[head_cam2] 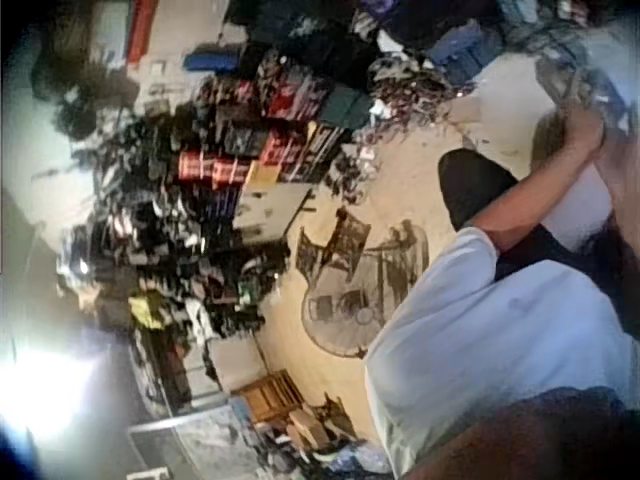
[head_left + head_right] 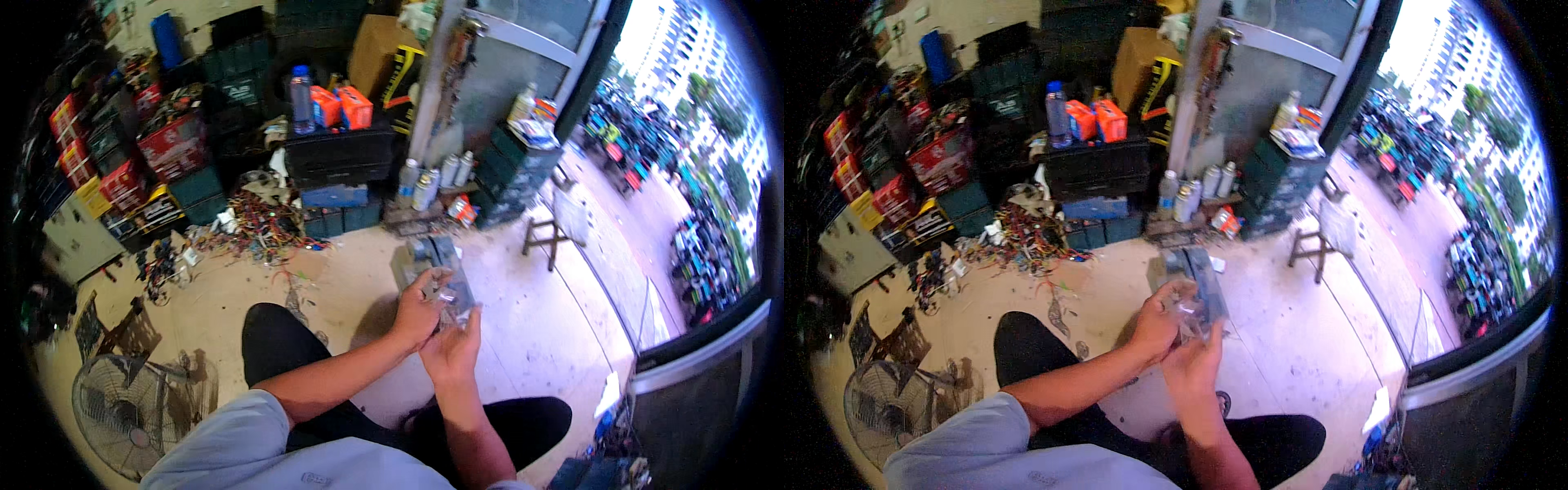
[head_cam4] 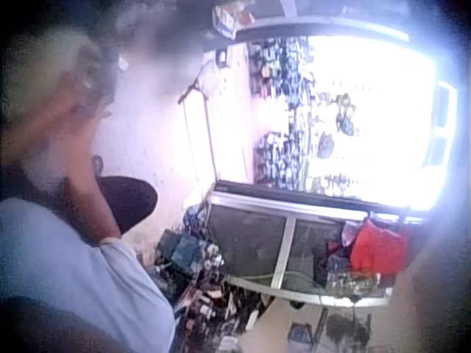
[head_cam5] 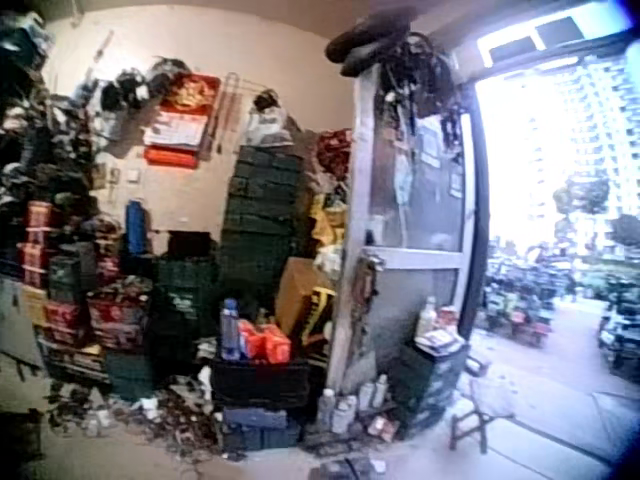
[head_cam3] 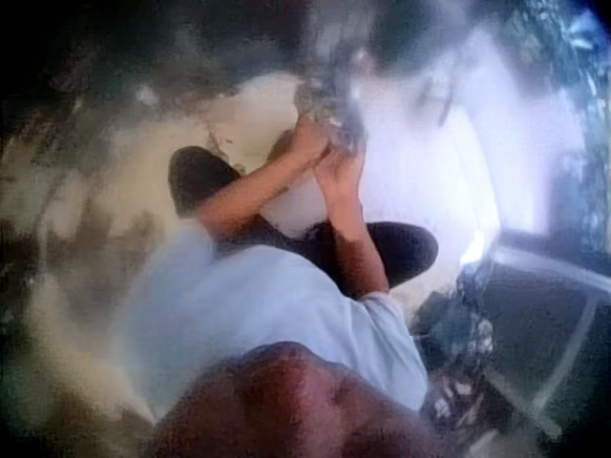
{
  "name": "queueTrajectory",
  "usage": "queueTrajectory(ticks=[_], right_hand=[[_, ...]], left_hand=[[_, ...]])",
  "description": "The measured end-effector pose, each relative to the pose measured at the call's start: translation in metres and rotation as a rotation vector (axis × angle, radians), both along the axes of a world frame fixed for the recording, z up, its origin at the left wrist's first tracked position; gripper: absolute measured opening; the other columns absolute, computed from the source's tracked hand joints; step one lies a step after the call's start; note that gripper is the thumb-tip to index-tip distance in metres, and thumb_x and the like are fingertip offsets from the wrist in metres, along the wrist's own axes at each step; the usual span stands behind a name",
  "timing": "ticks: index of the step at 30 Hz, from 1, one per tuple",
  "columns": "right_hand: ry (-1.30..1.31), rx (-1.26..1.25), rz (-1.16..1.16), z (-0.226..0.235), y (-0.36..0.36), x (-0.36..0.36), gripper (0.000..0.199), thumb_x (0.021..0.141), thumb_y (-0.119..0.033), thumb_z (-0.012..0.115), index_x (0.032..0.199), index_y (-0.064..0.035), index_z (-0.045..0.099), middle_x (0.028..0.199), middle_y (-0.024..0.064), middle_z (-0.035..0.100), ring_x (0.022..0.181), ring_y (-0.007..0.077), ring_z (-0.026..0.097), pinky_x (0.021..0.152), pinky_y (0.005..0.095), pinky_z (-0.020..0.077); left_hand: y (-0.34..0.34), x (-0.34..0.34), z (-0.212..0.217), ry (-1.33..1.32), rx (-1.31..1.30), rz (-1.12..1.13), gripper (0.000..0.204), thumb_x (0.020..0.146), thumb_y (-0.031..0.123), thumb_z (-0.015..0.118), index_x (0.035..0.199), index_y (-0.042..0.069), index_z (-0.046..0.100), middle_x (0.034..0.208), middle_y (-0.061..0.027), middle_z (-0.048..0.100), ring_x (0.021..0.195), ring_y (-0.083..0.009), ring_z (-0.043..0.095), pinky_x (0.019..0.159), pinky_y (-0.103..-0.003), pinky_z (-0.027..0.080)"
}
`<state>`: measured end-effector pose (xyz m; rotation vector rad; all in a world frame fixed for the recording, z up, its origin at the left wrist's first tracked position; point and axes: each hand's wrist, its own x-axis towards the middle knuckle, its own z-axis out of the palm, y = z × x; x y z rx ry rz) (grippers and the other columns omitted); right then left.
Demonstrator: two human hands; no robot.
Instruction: The person brings a license plate inside a workshop, puts it down, then uses a utility knife to cut through tape on a plastic battery enclosure, removes the plastic cover, and begins disconnecting wires from the batteries inside with pliers.
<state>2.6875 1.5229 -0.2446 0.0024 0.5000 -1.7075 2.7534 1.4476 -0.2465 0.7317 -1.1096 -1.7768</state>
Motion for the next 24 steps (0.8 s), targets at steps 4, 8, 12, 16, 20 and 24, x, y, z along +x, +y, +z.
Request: queueTrajectory(ticks=[4,8,12,16,20,24], right_hand=[[0.141,-0.078,-0.125,-0.004,-0.003,-0.025,0.057,0.109,-0.044,0.047,0.150,-0.0041,0.045,0.147,0.0142,0.054,0.134,0.0290,0.053,0.115,0.0447,0.0411],[0.402,0.005,-0.238,0.002,0.000,-0.048,0.048,0.110,-0.027,0.050,0.148,0.0018,0.048,0.140,0.0161,0.060,0.127,0.0266,0.059,0.111,0.0399,0.0455],[0.570,-0.014,-0.275,-0.013,0.001,-0.069,0.046,0.109,-0.016,0.051,0.149,0.0053,0.048,0.139,0.0172,0.061,0.122,0.0242,0.062,0.108,0.0350,0.0464],[1.239,0.057,-0.342,0.001,0.020,-0.025,0.057,0.110,-0.029,0.049,0.154,0.0053,0.040,0.149,0.0223,0.053,0.137,0.0304,0.052,0.116,0.0402,0.0381],[1.433,-0.021,-0.475,0.011,0.025,0.024,0.068,0.110,-0.041,0.042,0.159,0.0048,0.029,0.163,0.0278,0.032,0.152,0.0375,0.031,0.124,0.0450,0.0240],[1.652,-0.046,-0.537,0.028,0.011,0.013,0.072,0.110,-0.046,0.037,0.160,0.0046,0.024,0.165,0.0305,0.024,0.155,0.0449,0.021,0.125,0.0485,0.0172]], left_hand=[[0.031,-0.010,0.007,-0.506,-0.874,0.099,0.055,0.091,-0.002,0.062,0.144,0.004,0.053,0.160,-0.0180,0.042,0.150,-0.0446,0.034,0.119,-0.047,0.037],[0.037,-0.015,-0.008,-0.479,-0.929,-0.099,0.083,0.088,0.009,0.070,0.160,0.002,0.029,0.167,-0.0248,0.024,0.158,-0.0430,0.015,0.127,-0.046,0.015],[0.050,-0.003,0.008,-0.269,-0.814,-0.307,0.100,0.094,0.017,0.070,0.165,0.001,0.002,0.171,-0.0238,0.012,0.159,-0.0375,0.009,0.128,-0.043,0.012],[0.040,-0.013,0.010,-0.211,-0.488,-0.196,0.087,0.107,0.039,0.052,0.165,0.002,-0.002,0.172,-0.0186,0.012,0.159,-0.0281,0.010,0.127,-0.037,0.014],[0.014,-0.007,0.020,-0.166,-0.277,-0.164,0.075,0.111,0.047,0.038,0.165,0.002,0.011,0.169,-0.0162,0.023,0.156,-0.0255,0.021,0.125,-0.035,0.019],[0.016,-0.002,0.001,-0.177,-0.316,-0.320,0.065,0.112,0.043,0.037,0.161,0.001,0.030,0.162,-0.0151,0.039,0.146,-0.0252,0.039,0.121,-0.035,0.029]])
